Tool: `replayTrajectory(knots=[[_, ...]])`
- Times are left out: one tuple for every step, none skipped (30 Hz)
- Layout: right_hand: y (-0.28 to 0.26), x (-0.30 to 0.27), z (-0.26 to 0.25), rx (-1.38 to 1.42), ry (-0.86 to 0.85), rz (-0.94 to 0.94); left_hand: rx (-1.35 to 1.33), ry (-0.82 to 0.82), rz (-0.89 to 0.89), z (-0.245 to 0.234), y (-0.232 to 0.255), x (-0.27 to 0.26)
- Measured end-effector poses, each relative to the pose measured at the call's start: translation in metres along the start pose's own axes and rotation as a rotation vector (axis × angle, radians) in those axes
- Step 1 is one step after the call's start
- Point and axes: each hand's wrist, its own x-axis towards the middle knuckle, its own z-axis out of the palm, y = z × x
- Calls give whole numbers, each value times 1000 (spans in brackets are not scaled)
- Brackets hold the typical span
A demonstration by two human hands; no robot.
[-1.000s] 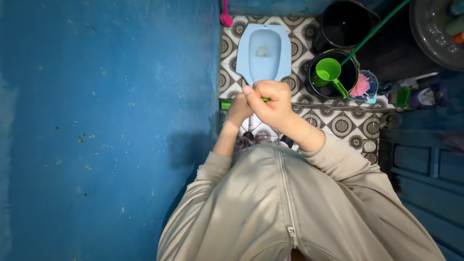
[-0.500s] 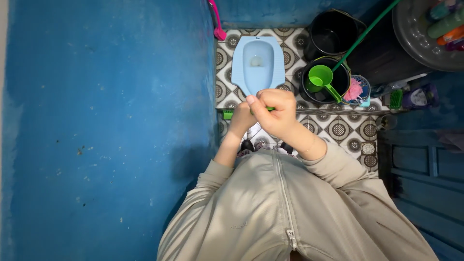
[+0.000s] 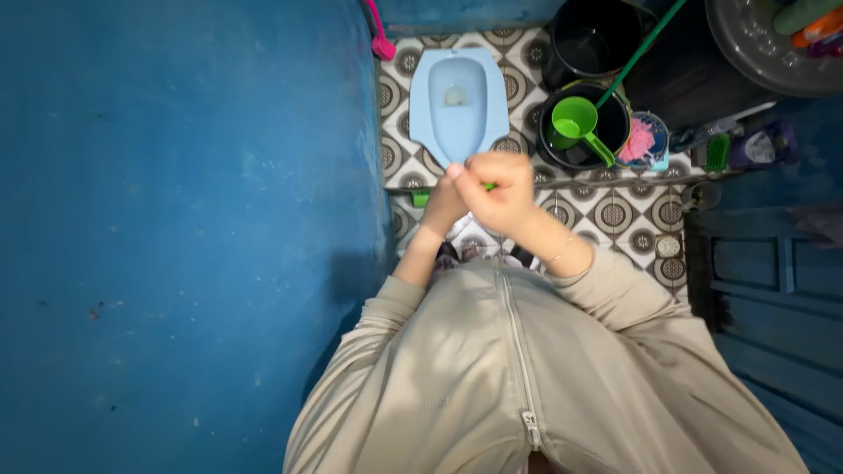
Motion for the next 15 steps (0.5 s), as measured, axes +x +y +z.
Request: replayTrajectory(knots=[[-19, 13, -8, 2, 0, 14, -2, -8, -12, 5, -1, -3], [-37, 25, -15, 16, -19, 7, -10, 3, 1, 10, -1, -8], [-55, 38, -23, 31, -37, 0, -18, 14, 13, 15, -2, -14], [-64, 40, -29, 37, -39, 16, -19, 6, -3, 16, 4, -14], [-72, 43, -36, 32, -56, 9, 24, 14, -3, 17, 11, -14], [-80, 48, -44, 25, -73, -8, 69, 26, 5, 18, 19, -8], [-80, 46, -47, 29, -74, -1, 71, 23, -3, 18, 23, -10], [-80, 46, -51, 31, -75, -16, 115, -33, -81, 18, 28, -9], [-80, 46, -55, 32, -76, -31, 159, -88, -158, 19, 33, -8], [-75, 42, -55, 32, -75, -32, 159, -88, -156, 24, 28, -9], [-70, 38, -56, 33, -65, -25, 151, -111, -177, 29, 22, -10], [-65, 35, -57, 34, -53, -20, 144, -135, -195, 34, 17, -10], [-57, 29, -55, 32, -51, -22, 144, -135, -192, 37, 16, -8], [-48, 24, -54, 34, -36, -14, 146, -140, -189, 41, 16, -6], [-40, 19, -53, 37, -20, -6, 148, -145, -186, 44, 16, -4]])
